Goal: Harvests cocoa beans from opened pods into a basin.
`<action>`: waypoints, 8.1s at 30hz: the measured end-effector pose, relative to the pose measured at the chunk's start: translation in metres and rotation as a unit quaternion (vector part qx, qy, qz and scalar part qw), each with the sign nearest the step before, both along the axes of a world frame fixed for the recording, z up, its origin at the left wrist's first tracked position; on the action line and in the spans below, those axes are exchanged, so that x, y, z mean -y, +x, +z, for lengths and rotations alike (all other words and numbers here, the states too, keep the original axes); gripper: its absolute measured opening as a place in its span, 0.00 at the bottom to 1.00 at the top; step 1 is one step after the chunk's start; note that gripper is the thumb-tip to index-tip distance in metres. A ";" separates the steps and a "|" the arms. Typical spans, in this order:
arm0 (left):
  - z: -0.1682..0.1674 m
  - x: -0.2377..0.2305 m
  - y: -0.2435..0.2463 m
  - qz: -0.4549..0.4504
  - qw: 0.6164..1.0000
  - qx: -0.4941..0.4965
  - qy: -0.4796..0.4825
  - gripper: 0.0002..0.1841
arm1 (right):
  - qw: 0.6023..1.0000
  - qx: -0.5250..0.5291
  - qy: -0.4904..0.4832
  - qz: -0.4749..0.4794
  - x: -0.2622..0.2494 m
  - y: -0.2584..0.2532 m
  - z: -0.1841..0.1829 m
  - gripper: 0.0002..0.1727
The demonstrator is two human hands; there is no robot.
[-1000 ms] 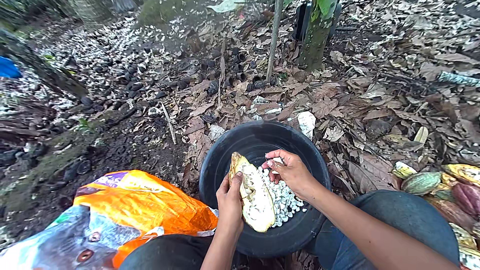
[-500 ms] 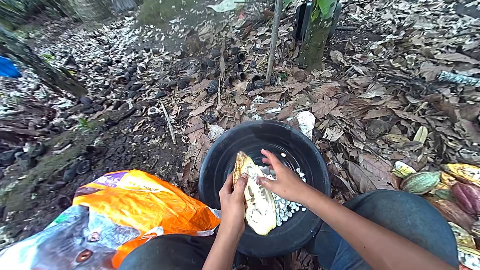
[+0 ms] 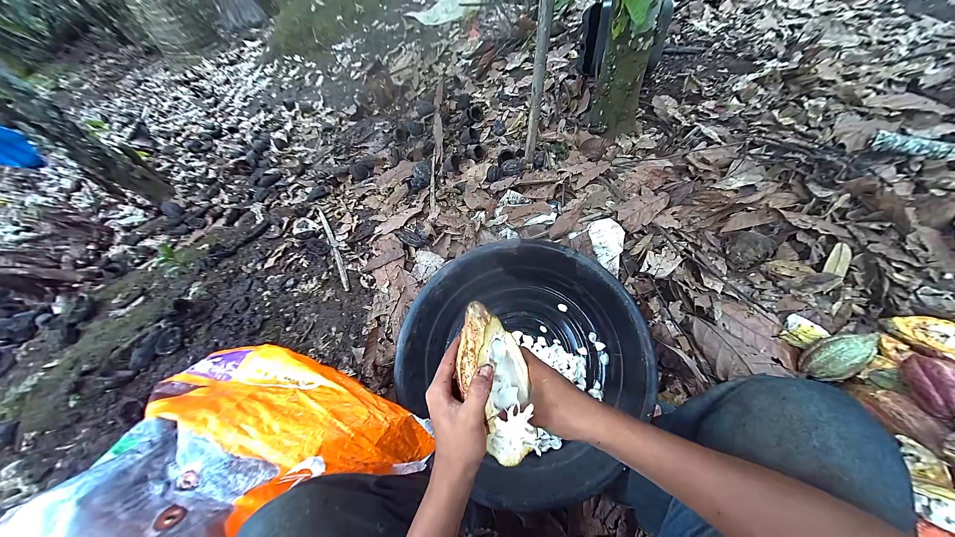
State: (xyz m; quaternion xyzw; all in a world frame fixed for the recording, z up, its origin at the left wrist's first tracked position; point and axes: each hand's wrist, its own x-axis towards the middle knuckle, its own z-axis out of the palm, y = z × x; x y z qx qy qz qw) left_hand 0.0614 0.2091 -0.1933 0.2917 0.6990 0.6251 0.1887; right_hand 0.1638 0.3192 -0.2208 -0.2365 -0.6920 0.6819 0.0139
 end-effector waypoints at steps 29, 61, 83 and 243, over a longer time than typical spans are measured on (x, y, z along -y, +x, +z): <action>0.006 -0.008 0.019 0.030 0.990 0.122 -0.058 0.23 | 0.978 0.087 -0.107 -0.155 0.004 -0.004 0.031 0.27; 0.010 -0.006 0.012 0.013 0.989 0.135 -0.057 0.24 | 0.974 0.087 -0.108 -0.180 -0.011 -0.006 0.029 0.43; 0.013 -0.007 0.012 0.011 0.990 0.131 -0.047 0.24 | 0.982 0.000 -0.003 -0.191 -0.009 -0.006 0.014 0.31; 0.027 -0.001 0.019 0.032 0.993 -0.056 -0.096 0.34 | 0.979 0.087 -0.034 -0.181 0.014 0.005 0.036 0.24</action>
